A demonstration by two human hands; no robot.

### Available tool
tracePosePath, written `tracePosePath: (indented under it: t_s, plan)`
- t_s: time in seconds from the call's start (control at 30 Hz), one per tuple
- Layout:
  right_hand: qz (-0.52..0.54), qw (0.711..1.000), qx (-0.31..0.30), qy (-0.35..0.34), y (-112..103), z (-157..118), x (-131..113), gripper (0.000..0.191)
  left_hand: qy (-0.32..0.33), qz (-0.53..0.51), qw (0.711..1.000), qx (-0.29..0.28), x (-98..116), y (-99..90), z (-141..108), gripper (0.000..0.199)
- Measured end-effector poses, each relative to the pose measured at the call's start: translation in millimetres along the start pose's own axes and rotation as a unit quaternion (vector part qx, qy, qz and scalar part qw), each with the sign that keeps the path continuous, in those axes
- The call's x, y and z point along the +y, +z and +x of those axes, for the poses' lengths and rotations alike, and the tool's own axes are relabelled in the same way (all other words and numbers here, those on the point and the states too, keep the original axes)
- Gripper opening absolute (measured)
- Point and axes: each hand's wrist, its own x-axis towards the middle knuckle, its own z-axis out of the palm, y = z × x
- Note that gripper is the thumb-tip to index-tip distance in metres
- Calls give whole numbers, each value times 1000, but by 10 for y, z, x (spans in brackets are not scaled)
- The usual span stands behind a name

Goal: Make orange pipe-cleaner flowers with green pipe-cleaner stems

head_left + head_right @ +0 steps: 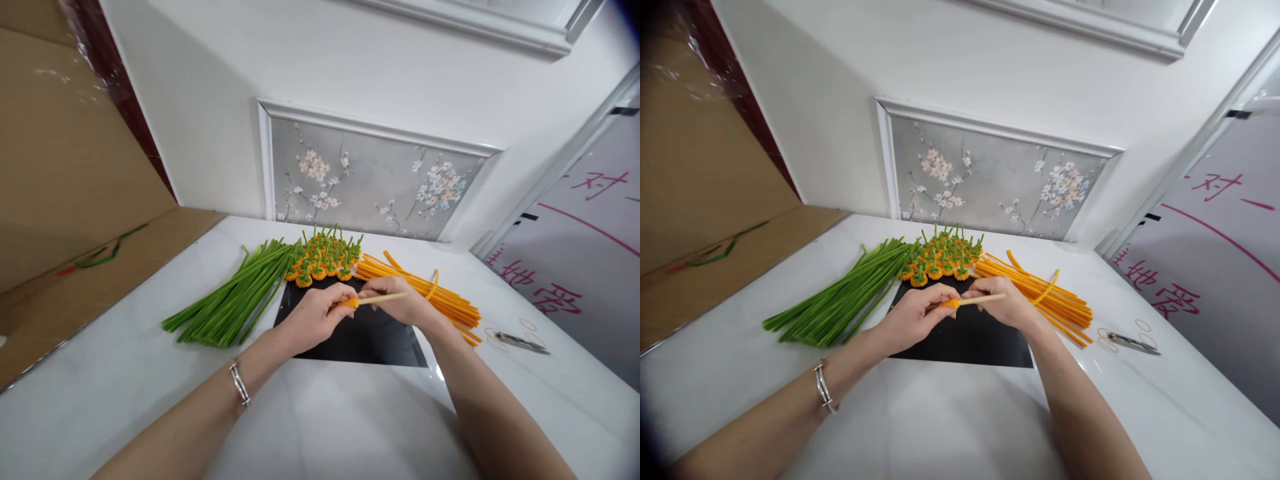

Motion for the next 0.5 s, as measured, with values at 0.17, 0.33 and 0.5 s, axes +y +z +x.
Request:
tracePosePath:
  t_s: [0.17, 0.33, 0.5]
  plan:
    - [-68, 995, -70, -24, 27, -51, -136, 22, -35, -5, 997, 72, -69, -80, 46, 17]
    - [-120, 988, -90, -31, 22, -109, -226, 16, -45, 56, 994, 80, -123, -151, 60, 20]
    - [-109, 988, -100, -38, 26, -117, -227, 26, -43, 56, 995, 69, -154, -158, 54, 19]
